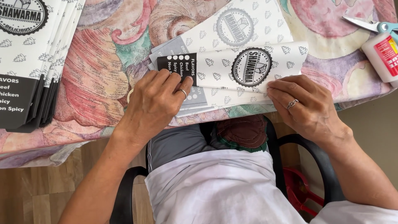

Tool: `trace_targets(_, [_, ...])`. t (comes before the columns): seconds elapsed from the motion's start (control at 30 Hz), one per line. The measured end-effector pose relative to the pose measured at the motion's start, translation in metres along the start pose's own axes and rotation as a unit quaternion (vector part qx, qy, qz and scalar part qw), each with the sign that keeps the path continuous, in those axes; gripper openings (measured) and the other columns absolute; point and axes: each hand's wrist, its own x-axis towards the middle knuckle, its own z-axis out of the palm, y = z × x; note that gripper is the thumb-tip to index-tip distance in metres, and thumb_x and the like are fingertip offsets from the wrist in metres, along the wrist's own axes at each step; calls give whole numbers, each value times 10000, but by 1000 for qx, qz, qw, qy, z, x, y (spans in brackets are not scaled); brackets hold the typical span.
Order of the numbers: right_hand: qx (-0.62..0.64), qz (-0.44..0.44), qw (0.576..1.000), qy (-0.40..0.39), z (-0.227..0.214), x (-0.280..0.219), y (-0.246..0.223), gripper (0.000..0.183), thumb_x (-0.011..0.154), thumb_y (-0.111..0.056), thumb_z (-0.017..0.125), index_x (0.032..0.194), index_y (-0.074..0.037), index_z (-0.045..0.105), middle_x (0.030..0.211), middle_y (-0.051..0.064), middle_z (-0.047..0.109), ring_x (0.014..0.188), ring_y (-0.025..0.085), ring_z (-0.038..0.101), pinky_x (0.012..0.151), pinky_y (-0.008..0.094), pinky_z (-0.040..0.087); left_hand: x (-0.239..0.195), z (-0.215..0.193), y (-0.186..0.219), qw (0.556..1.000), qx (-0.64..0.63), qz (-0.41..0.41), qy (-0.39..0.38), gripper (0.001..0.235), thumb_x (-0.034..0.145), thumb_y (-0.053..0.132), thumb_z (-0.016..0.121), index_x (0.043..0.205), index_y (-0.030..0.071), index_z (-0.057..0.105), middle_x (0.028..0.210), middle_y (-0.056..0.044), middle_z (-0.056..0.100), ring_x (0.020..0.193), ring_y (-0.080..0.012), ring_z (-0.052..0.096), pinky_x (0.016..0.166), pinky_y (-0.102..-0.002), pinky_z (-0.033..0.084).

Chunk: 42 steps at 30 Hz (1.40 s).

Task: Assembling paper shawarma packaging sleeves by folding and applying tape.

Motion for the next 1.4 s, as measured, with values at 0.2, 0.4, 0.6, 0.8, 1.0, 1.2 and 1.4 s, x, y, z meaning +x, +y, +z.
trace_targets(0.2, [-25,17,999,-26,-9,-13,4,69,1002,74,778,1044,54,727,1104,180,768,941,339,725,815,386,622,2,1,4,998,53,0,-16,255,849,-126,678,951,100,738,744,9,493,642,-154,441,540,-279,385])
trace_targets(0.4, [43,43,998,-28,-18,-24,12,54,978,111,758,1000,101,710,1101,229,744,968,392,708,881,425,614,14,1,10,1000,16,-2,22,435,960,-108,702,598,46,516,902,-54,587,725,-194,435,633,-304,441])
trace_targets(0.6, [28,34,999,-14,-16,-27,10,77,994,134,735,1012,99,669,1086,227,730,944,386,712,854,434,604,11,7,11,997,-72,10,-15,352,825,-297,573,714,30,505,866,-95,505,745,-236,455,657,-344,395])
trace_targets(0.8, [-8,30,999,-33,-17,-27,9,58,1010,103,729,1017,88,673,1091,216,738,952,358,710,844,403,601,15,1,10,999,-9,31,-15,174,944,-124,698,992,42,687,796,-28,449,674,-178,435,619,-314,395])
trace_targets(1.0, [-19,23,999,-44,-19,-21,6,136,1040,84,721,1160,37,680,1072,202,726,902,322,695,816,410,591,16,13,21,997,63,39,3,177,919,-102,655,848,60,660,748,-34,531,626,-162,451,583,-287,377])
trace_targets(1.2, [-82,31,995,-52,-9,-35,16,144,1042,17,800,1126,-87,748,1048,88,754,849,262,672,677,346,548,32,1,36,998,50,22,16,223,1020,-34,582,810,-2,649,1018,-149,615,840,-250,500,801,-362,465])
trace_targets(1.4, [-18,17,996,-82,-17,-14,10,75,988,73,757,1033,39,708,1153,220,718,934,360,684,840,432,608,25,12,36,997,76,19,-11,198,920,-157,561,867,29,602,846,-68,495,727,-175,443,659,-284,414])
